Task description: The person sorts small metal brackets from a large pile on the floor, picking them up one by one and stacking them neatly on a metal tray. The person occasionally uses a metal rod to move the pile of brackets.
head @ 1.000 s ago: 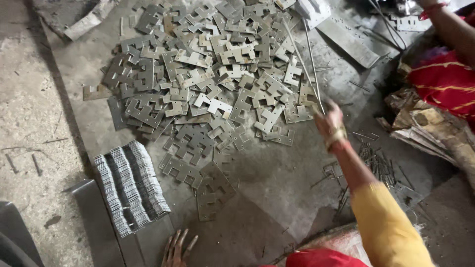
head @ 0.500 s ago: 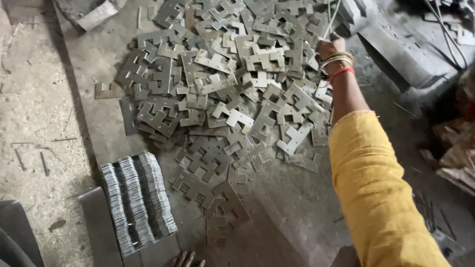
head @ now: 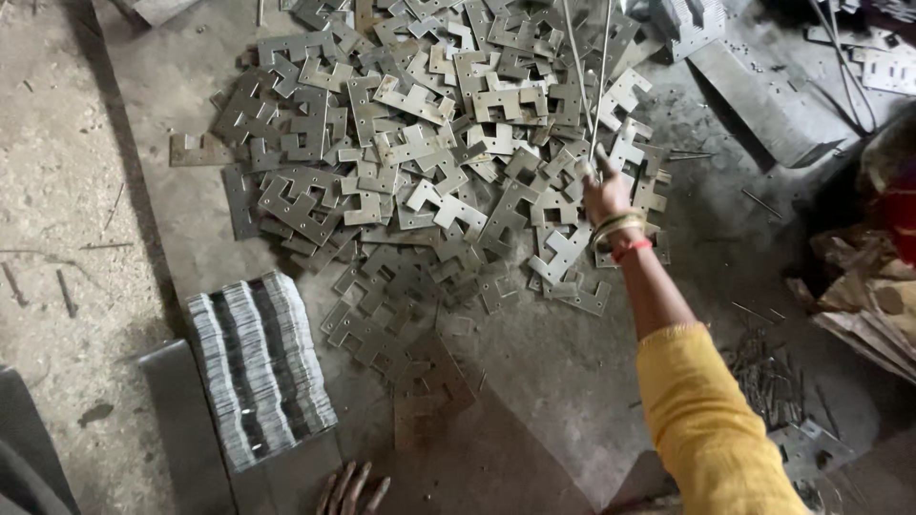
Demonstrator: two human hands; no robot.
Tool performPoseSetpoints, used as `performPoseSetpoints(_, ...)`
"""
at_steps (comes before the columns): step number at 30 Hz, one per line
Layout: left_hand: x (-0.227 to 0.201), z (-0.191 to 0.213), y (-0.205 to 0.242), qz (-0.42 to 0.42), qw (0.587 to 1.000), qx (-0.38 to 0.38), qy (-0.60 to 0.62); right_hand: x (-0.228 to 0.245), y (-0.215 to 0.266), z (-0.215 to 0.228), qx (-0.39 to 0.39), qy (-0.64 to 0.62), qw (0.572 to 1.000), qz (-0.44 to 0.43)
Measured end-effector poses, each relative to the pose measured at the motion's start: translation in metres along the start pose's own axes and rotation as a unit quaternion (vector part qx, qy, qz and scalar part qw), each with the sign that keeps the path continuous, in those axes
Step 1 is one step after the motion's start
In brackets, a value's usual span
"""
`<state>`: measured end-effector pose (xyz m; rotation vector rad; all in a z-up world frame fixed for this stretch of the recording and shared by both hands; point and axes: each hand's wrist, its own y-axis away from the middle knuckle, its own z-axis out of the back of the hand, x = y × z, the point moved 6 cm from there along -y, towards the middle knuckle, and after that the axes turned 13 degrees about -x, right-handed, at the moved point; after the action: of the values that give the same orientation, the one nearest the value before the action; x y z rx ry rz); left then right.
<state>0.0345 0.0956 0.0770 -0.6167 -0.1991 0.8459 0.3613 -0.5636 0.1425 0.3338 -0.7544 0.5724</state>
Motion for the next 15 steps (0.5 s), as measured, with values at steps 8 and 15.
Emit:
performPoseSetpoints(8, -0.002, 0.026, -0.026, -0.042, 0.984, 0.167, 0.035, -0.025, 0.147, 0.024, 0.042, -0.023, 0.991, 0.122)
performPoseSetpoints(15, -0.024, 0.080, -0.075, 0.006, 0.952, 0.287, 0.106, -0.030, 0.324, 0.083, 0.137, -0.019, 0.990, 0.030)
